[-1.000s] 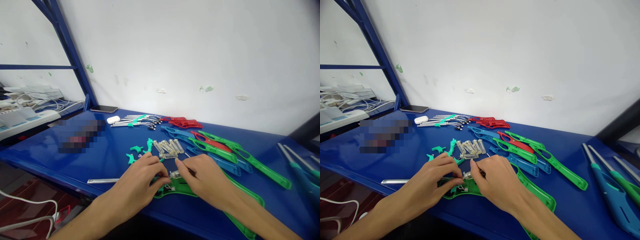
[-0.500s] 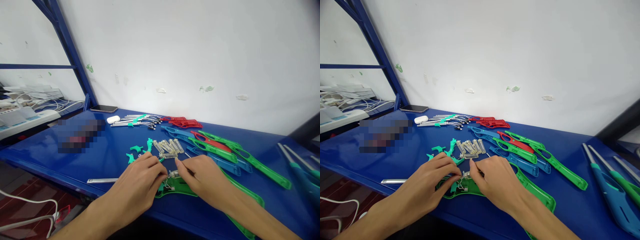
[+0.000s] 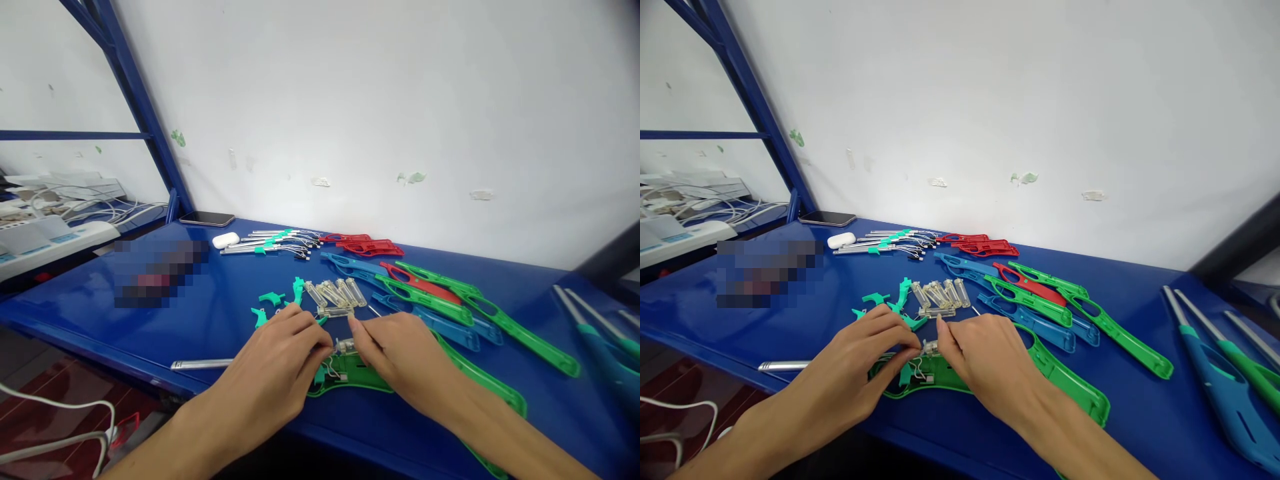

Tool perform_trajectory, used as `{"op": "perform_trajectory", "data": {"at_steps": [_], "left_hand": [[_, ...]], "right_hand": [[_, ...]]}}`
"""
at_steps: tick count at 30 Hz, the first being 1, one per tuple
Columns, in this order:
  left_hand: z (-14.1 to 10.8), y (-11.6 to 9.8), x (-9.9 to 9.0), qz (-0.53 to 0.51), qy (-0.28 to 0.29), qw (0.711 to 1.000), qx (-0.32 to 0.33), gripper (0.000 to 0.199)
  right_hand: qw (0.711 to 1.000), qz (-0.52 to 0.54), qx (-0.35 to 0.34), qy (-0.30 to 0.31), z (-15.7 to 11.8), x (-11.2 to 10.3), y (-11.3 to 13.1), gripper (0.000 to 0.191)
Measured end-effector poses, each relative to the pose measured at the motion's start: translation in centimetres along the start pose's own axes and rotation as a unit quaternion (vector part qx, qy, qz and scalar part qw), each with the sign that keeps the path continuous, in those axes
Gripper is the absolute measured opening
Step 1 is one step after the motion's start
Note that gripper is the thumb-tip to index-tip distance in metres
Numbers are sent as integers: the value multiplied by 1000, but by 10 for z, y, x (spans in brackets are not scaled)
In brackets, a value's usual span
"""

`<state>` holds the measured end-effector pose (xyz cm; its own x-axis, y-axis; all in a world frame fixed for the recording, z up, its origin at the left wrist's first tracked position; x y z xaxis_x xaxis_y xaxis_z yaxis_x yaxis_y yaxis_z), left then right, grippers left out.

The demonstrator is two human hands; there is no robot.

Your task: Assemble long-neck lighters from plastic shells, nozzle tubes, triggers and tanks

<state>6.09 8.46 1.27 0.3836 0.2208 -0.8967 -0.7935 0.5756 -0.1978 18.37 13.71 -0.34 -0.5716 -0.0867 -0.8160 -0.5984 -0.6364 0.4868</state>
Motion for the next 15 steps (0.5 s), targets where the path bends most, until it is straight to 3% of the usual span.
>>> {"op": "perform_trajectory", "data": {"at_steps": [6,15], "left_hand": [[0,8,-4,-7,-4,1000,-25,14],[0,1,-3,6,-14,1000,-4,18]], "right_hand": [[1000,-12,3,-14,1,-8,0,60],[1000,-7,-3,-17,0,-6,0,57]]}}
Point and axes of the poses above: each hand's wrist, its own z-axis towards the middle knuckle, its own x-axis out of the palm, y = z × x, the point moved 9 cm from there along z, towards the middle knuckle, and after that the axes turned 12 degrees about z, right-handed, at the moved point
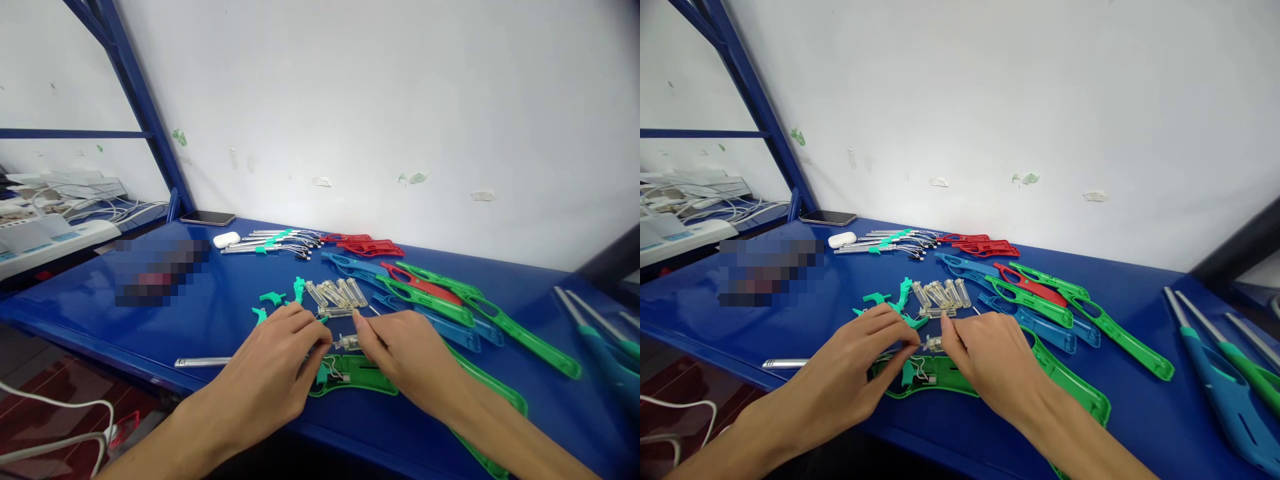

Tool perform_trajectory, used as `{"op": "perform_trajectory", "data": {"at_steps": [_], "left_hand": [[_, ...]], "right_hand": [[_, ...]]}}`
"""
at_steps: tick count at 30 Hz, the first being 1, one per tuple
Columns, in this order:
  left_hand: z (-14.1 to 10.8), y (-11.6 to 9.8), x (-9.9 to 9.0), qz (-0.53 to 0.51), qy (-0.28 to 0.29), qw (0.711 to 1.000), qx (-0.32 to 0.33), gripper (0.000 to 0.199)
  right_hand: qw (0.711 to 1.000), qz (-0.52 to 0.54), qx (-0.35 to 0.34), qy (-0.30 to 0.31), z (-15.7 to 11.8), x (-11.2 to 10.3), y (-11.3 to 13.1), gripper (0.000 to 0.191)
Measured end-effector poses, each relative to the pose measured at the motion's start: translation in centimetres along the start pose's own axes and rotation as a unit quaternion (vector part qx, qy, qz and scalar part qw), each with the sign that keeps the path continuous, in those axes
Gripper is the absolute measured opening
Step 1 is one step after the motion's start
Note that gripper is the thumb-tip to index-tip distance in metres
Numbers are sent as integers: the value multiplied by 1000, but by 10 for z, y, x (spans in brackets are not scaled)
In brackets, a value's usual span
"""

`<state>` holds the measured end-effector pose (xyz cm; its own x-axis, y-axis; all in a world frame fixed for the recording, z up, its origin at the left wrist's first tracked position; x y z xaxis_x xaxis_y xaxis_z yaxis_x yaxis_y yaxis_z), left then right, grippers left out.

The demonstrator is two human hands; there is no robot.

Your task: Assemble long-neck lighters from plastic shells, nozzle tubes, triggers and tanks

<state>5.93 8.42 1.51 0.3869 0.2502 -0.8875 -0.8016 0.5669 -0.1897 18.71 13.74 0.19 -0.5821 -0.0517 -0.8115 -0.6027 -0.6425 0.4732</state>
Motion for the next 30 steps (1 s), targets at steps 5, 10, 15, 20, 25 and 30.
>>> {"op": "perform_trajectory", "data": {"at_steps": [5,10,15,20,25,30], "left_hand": [[-1,-2,1,8,1,1000,8,19],[1,-2,0,7,-6,1000,7,19],[1,-3,-3,-1,-19,1000,12,17],[0,-3,-3,-7,-25,1000,17,16],[1,-5,-3,-3,-23,999,23,16],[1,-6,-2,4,-22,999,27,16]], "right_hand": [[1000,3,-8,-4,0,1,1,57],[1000,5,-12,-6,-2,1,1,56],[1000,7,-17,-8,-2,1,2,57],[1000,11,-22,-8,-1,1,2,58],[1000,11,-24,-7,-1,0,3,58],[1000,15,-20,0,-1,1,2,57]]}}
Point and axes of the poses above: each hand's wrist, its own z-axis towards the middle knuckle, its own x-axis out of the palm, y = z × x, the point moved 9 cm from there along z, towards the middle knuckle, and after that the axes turned 12 degrees about z, right-handed, at the moved point
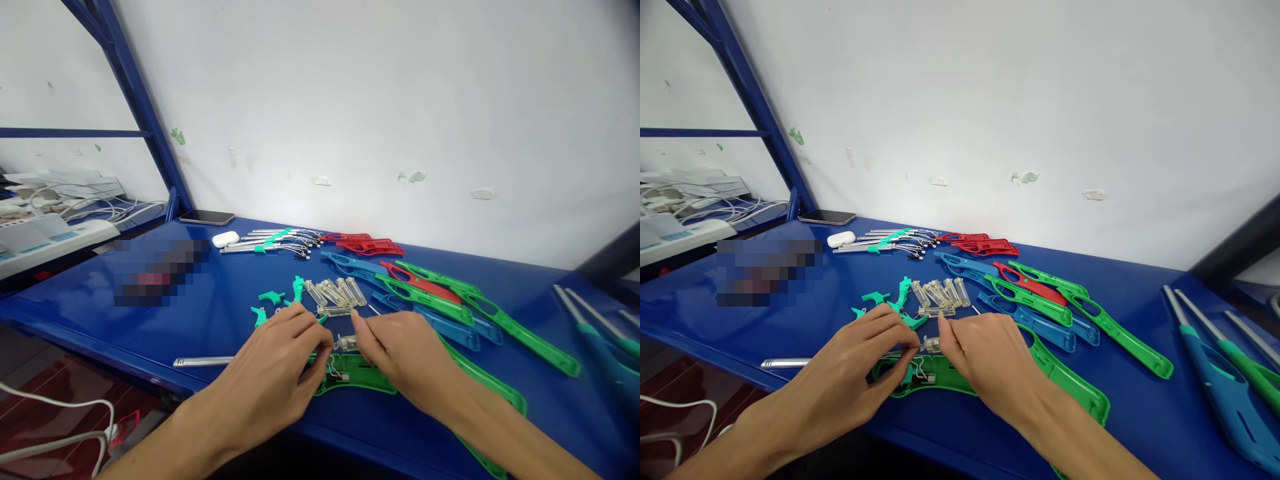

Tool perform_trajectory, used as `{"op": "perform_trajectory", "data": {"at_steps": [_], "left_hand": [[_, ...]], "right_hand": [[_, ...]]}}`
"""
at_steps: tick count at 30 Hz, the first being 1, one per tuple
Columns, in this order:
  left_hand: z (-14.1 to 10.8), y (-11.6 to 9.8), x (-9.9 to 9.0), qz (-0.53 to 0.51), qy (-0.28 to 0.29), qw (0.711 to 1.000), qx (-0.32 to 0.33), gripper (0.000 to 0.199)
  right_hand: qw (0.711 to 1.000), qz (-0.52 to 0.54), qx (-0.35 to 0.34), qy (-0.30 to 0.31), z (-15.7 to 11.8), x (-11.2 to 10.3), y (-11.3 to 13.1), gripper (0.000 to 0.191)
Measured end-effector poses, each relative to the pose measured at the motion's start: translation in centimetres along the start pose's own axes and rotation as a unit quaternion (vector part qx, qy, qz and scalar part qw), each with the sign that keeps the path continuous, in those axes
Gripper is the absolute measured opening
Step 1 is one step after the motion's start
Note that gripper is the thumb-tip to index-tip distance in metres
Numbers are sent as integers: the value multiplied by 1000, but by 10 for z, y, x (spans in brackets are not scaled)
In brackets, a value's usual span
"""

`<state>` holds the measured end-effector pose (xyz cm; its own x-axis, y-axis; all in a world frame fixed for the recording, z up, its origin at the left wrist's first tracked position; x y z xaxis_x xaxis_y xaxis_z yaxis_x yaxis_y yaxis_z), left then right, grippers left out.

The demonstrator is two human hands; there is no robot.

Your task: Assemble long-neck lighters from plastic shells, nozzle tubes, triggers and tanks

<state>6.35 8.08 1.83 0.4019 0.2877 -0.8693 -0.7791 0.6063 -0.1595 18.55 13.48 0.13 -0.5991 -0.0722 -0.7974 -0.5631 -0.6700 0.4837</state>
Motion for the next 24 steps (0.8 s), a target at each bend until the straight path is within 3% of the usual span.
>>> {"op": "perform_trajectory", "data": {"at_steps": [24], "left_hand": [[0,-2,-2,15,-20,999,24,15]], "right_hand": [[996,36,74,38,1,5,-8,57]]}}
Point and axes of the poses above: each hand's wrist, its own z-axis towards the middle knuckle, its own x-axis out of the palm, y = z × x, the point moved 9 cm from there along z, towards the middle knuckle, and after that the axes turned 12 degrees about z, right-handed, at the moved point
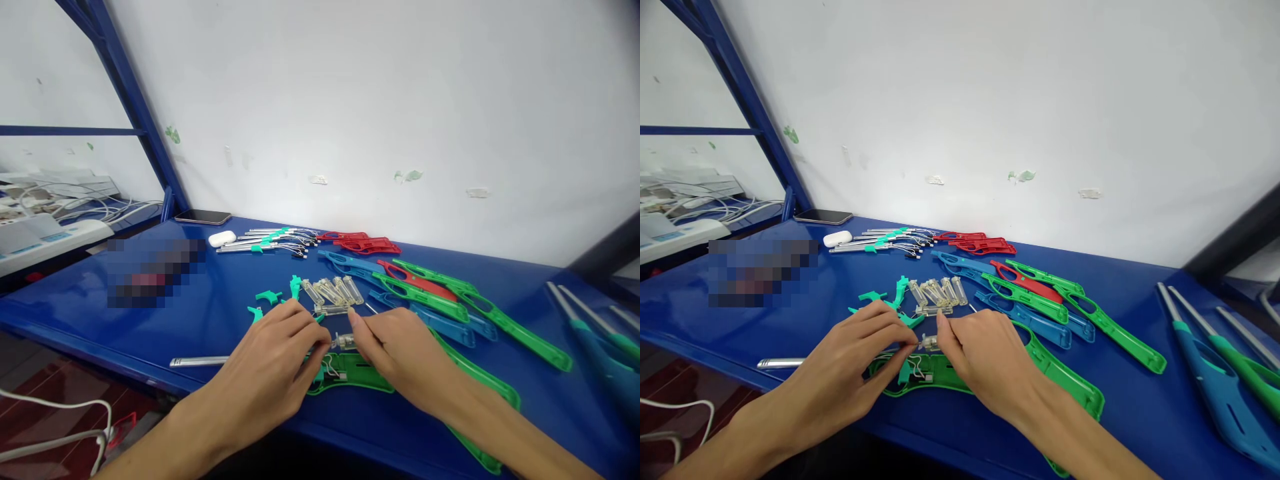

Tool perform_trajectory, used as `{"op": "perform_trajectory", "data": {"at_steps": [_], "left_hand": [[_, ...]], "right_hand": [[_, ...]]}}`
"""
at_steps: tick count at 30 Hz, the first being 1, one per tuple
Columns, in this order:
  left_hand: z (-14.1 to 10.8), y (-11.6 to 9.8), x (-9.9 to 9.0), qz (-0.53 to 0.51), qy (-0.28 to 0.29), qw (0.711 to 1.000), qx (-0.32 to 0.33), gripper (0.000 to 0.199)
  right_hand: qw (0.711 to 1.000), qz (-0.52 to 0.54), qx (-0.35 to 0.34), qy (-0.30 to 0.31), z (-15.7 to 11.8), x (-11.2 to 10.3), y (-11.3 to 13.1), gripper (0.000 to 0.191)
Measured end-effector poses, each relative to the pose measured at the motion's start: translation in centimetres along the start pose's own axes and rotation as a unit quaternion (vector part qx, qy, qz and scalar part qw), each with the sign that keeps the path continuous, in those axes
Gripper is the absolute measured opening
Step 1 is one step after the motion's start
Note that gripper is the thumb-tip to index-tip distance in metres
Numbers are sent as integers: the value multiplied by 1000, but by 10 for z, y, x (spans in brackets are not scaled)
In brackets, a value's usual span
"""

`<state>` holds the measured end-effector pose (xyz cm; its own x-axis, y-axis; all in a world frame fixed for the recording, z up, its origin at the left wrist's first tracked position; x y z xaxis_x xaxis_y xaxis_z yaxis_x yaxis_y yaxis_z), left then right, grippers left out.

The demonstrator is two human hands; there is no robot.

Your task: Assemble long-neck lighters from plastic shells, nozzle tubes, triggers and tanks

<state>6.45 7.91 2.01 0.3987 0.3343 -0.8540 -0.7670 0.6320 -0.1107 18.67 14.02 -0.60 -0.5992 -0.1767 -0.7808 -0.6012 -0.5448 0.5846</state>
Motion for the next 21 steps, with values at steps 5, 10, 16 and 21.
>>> {"op": "perform_trajectory", "data": {"at_steps": [5,10,16,21], "left_hand": [[1,2,1,4,5,1000,7,13],[3,11,1,2,21,1000,-2,14],[-1,25,-5,-18,79,996,-48,17],[-12,39,-6,2,160,983,-85,13]], "right_hand": [[999,27,9,18,-1,-1,2,63],[994,81,21,64,-5,-8,7,32],[991,90,15,95,-6,-15,10,24],[994,62,-30,86,-3,-20,10,22]]}}
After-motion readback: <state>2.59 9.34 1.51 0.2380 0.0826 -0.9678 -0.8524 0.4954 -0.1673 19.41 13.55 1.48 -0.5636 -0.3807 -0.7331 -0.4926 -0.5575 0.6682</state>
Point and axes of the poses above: each hand's wrist, its own z-axis towards the middle knuckle, its own x-axis out of the palm, y = z × x, the point moved 9 cm from there along z, towards the middle knuckle, and after that the axes turned 12 degrees about z, right-handed, at the moved point
